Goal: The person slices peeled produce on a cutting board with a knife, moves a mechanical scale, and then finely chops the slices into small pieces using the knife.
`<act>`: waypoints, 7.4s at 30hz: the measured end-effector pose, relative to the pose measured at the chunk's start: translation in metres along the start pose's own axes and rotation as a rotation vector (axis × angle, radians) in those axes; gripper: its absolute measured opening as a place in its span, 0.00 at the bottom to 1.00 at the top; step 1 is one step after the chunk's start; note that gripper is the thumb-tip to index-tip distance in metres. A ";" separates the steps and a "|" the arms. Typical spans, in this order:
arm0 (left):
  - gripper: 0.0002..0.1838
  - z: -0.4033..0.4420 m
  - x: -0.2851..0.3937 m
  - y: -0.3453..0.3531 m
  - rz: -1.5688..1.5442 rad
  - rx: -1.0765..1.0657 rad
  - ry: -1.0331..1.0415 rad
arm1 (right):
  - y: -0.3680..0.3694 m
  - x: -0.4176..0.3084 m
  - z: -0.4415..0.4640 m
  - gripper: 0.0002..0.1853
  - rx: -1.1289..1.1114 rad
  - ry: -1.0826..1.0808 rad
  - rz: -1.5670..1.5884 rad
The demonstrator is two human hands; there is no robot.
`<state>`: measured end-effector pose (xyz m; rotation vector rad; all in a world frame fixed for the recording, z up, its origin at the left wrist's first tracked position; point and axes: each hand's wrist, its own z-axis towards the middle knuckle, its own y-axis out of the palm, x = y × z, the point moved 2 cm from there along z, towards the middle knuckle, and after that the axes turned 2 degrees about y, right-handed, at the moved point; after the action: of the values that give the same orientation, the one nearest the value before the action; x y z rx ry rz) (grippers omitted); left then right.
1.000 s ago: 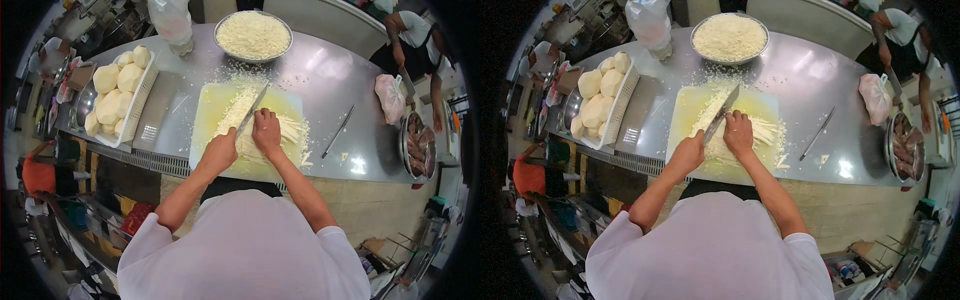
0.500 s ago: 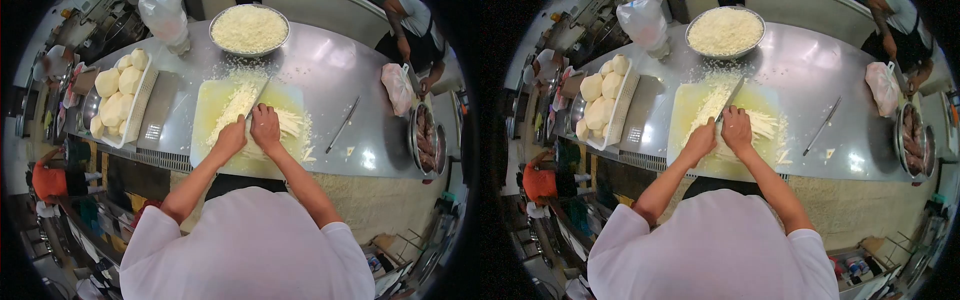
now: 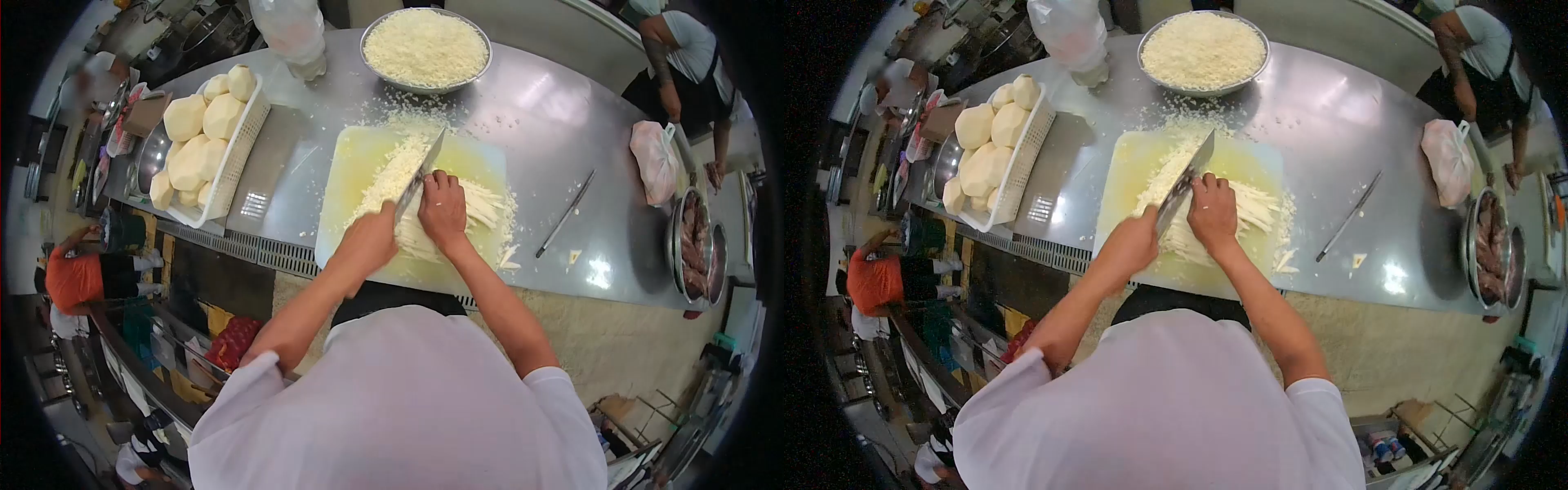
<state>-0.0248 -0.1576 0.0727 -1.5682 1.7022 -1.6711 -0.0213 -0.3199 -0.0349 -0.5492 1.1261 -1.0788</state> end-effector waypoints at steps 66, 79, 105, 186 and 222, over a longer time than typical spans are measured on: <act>0.14 -0.015 0.002 0.047 -0.165 0.135 -0.201 | -0.006 0.002 -0.019 0.12 0.001 -0.329 0.090; 0.10 -0.017 -0.006 0.036 -0.160 0.226 -0.141 | -0.032 -0.004 -0.033 0.11 0.001 -0.233 0.252; 0.15 0.034 -0.065 0.052 -0.068 0.337 -0.171 | -0.010 0.068 0.033 0.17 0.068 -0.006 0.294; 0.09 0.030 -0.035 0.009 -0.144 -0.040 0.258 | -0.009 -0.007 -0.008 0.08 0.082 0.149 -0.068; 0.06 -0.048 0.021 0.021 -0.164 -0.015 -0.116 | -0.009 0.006 -0.010 0.13 0.080 0.051 0.085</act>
<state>-0.0813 -0.1542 0.0782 -1.8188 1.5696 -1.6086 -0.0344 -0.3272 -0.0339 -0.4091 1.1357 -1.0650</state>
